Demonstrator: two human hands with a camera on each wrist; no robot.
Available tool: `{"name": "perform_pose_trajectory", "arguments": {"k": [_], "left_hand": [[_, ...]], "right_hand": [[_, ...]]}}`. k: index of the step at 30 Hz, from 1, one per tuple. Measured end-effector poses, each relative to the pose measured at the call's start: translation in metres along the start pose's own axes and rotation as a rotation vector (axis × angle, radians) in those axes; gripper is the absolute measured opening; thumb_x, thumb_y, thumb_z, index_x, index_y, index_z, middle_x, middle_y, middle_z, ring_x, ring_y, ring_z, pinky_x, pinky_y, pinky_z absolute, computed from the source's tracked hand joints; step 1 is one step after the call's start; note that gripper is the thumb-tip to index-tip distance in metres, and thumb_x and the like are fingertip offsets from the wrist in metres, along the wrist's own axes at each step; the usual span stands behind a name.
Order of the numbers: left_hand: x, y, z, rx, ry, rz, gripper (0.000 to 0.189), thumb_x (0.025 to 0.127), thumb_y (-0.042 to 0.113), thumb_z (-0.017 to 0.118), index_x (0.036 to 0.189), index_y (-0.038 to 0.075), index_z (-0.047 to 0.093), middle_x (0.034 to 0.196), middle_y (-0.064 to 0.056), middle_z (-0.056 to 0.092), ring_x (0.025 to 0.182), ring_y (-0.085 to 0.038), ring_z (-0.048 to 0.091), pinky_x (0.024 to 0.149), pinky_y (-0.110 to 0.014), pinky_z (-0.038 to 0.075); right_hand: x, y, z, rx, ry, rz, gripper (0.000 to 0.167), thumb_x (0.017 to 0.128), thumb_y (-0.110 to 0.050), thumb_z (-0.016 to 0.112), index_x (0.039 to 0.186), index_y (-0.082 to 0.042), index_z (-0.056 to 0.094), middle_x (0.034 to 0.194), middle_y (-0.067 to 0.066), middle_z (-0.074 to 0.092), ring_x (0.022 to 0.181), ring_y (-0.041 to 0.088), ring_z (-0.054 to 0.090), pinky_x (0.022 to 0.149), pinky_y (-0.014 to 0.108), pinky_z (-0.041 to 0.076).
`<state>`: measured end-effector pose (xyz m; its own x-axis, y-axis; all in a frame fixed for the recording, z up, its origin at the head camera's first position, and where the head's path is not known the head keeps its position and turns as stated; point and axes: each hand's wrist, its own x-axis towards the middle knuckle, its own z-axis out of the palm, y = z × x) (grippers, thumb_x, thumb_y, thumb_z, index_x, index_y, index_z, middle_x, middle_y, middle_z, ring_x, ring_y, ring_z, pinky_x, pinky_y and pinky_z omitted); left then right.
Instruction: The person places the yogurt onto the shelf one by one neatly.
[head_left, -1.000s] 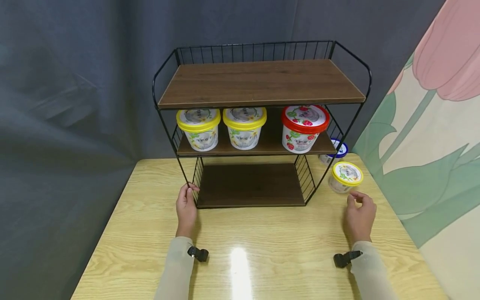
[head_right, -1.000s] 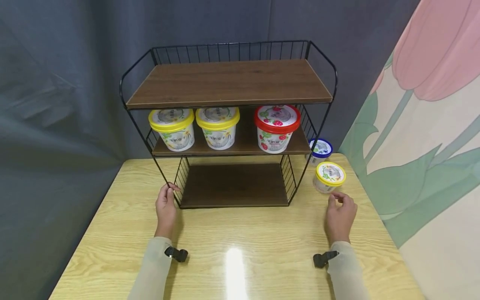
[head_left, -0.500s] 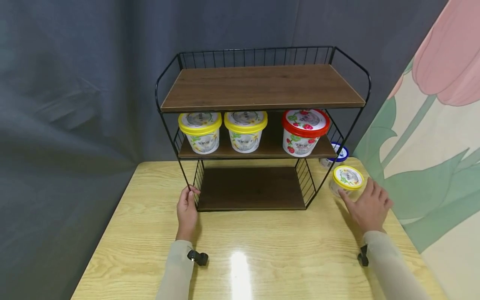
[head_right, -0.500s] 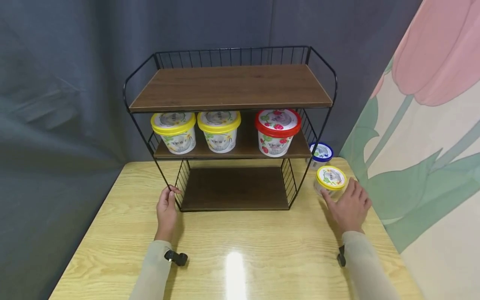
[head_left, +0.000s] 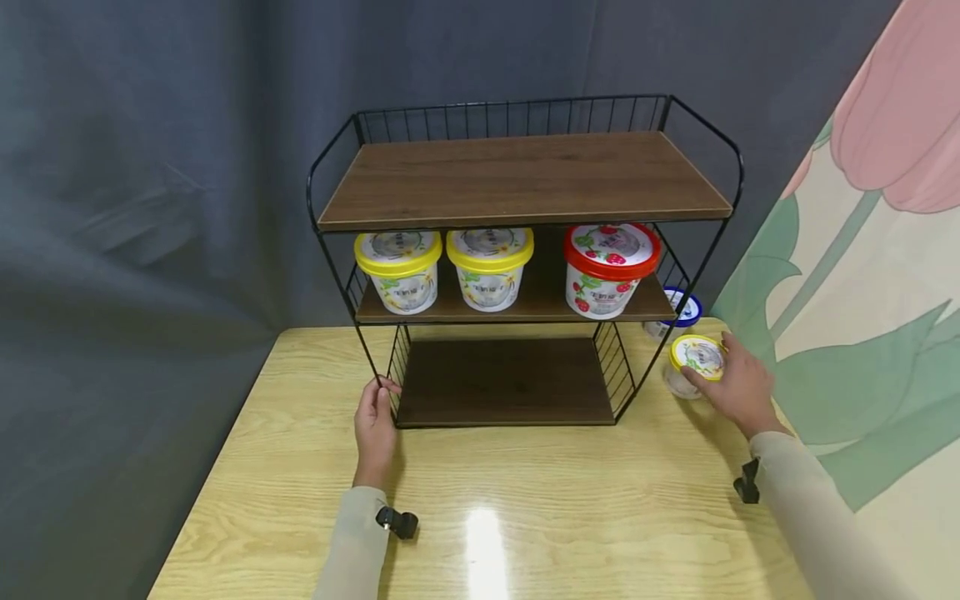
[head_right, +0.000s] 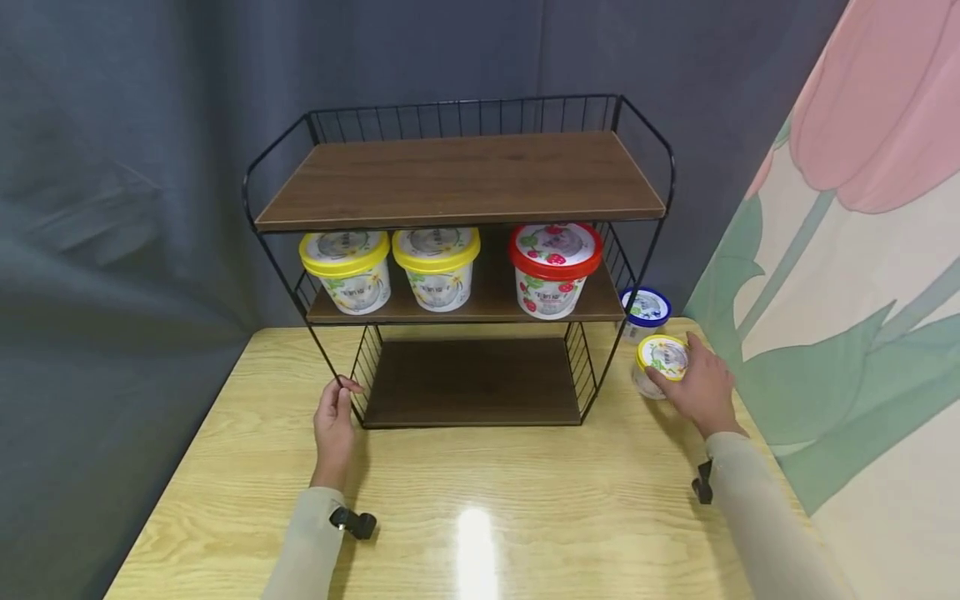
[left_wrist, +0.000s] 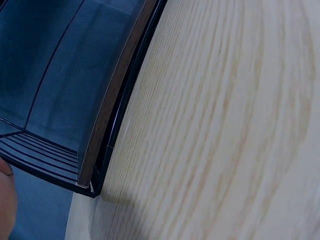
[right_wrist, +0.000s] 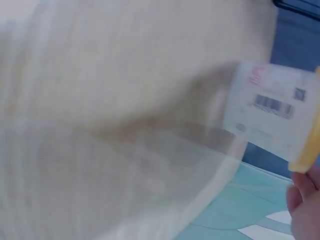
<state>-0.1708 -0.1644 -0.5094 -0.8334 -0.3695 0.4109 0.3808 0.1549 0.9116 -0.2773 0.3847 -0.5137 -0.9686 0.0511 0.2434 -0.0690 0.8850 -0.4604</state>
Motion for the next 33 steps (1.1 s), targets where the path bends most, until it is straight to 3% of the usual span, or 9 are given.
{"name": "perform_pose_trajectory", "arguments": {"k": [5, 7, 10, 15, 21, 26, 29, 33], "left_hand": [[0.003, -0.024, -0.001, -0.013, 0.014, 0.03, 0.022, 0.106, 0.003, 0.038, 0.106, -0.009, 0.057, 0.1, 0.005, 0.062, 0.105, -0.005, 0.057, 0.095, -0.018, 0.043], [0.004, -0.03, -0.002, -0.021, 0.017, 0.042, 0.021, 0.106, 0.001, 0.038, 0.105, -0.008, 0.057, 0.1, 0.009, 0.061, 0.105, -0.006, 0.058, 0.095, -0.019, 0.043], [0.002, -0.02, -0.002, -0.027, 0.011, 0.043, 0.02, 0.105, -0.001, 0.038, 0.106, -0.011, 0.056, 0.099, 0.011, 0.061, 0.103, -0.002, 0.058, 0.094, -0.018, 0.043], [0.0, -0.002, 0.0, -0.03, -0.007, 0.056, 0.021, 0.104, -0.003, 0.038, 0.106, -0.016, 0.054, 0.099, -0.008, 0.062, 0.102, 0.0, 0.057, 0.093, -0.016, 0.043], [-0.001, 0.002, 0.004, -0.036, -0.016, 0.027, 0.02, 0.105, -0.002, 0.039, 0.104, -0.011, 0.057, 0.105, -0.033, 0.057, 0.105, -0.015, 0.058, 0.095, -0.021, 0.045], [-0.001, -0.001, 0.007, -0.02, -0.051, -0.019, 0.021, 0.105, 0.0, 0.038, 0.108, -0.013, 0.055, 0.109, -0.037, 0.057, 0.109, -0.017, 0.058, 0.097, -0.018, 0.044], [0.0, -0.011, 0.004, -0.018, -0.029, -0.055, 0.022, 0.106, 0.003, 0.038, 0.108, -0.009, 0.056, 0.111, -0.035, 0.057, 0.11, -0.016, 0.057, 0.098, -0.016, 0.042], [0.001, -0.022, -0.001, -0.023, 0.015, -0.076, 0.024, 0.107, 0.007, 0.038, 0.107, -0.007, 0.058, 0.111, -0.03, 0.058, 0.111, -0.011, 0.056, 0.097, -0.013, 0.041]], "right_hand": [[0.012, 0.0, -0.007, 0.057, -0.109, 0.021, 0.102, 0.087, -0.05, 0.071, 0.154, 0.007, 0.018, 0.144, 0.04, 0.04, 0.122, 0.06, 0.042, 0.091, 0.072, 0.029], [0.013, -0.001, -0.009, 0.085, -0.134, 0.042, 0.103, 0.087, -0.05, 0.071, 0.153, 0.008, 0.017, 0.145, 0.04, 0.038, 0.124, 0.059, 0.041, 0.094, 0.071, 0.03], [0.013, -0.006, -0.011, 0.109, -0.143, 0.076, 0.103, 0.087, -0.051, 0.071, 0.152, 0.01, 0.02, 0.144, 0.041, 0.039, 0.122, 0.056, 0.044, 0.092, 0.068, 0.034], [0.011, -0.023, -0.011, 0.084, -0.107, 0.218, 0.101, 0.086, -0.053, 0.07, 0.15, 0.011, 0.026, 0.139, 0.041, 0.041, 0.121, 0.057, 0.042, 0.093, 0.068, 0.029], [0.01, -0.042, -0.009, 0.097, -0.098, 0.472, 0.104, 0.086, -0.059, 0.063, 0.152, 0.007, 0.017, 0.143, 0.044, 0.025, 0.131, 0.058, 0.023, 0.105, 0.067, 0.018], [0.008, -0.047, -0.006, 0.074, -0.069, 0.587, 0.105, 0.087, -0.061, 0.058, 0.153, 0.006, 0.013, 0.144, 0.043, 0.02, 0.13, 0.056, 0.021, 0.104, 0.067, 0.016], [0.008, -0.049, -0.002, 0.101, -0.062, 0.606, 0.108, 0.086, -0.064, 0.058, 0.154, 0.005, 0.01, 0.145, 0.041, 0.018, 0.131, 0.056, 0.018, 0.105, 0.069, 0.014], [0.007, -0.046, 0.002, 0.223, -0.054, 0.592, 0.116, 0.082, -0.071, 0.06, 0.157, -0.002, 0.002, 0.152, 0.037, 0.014, 0.138, 0.053, 0.015, 0.107, 0.072, 0.011]]}}
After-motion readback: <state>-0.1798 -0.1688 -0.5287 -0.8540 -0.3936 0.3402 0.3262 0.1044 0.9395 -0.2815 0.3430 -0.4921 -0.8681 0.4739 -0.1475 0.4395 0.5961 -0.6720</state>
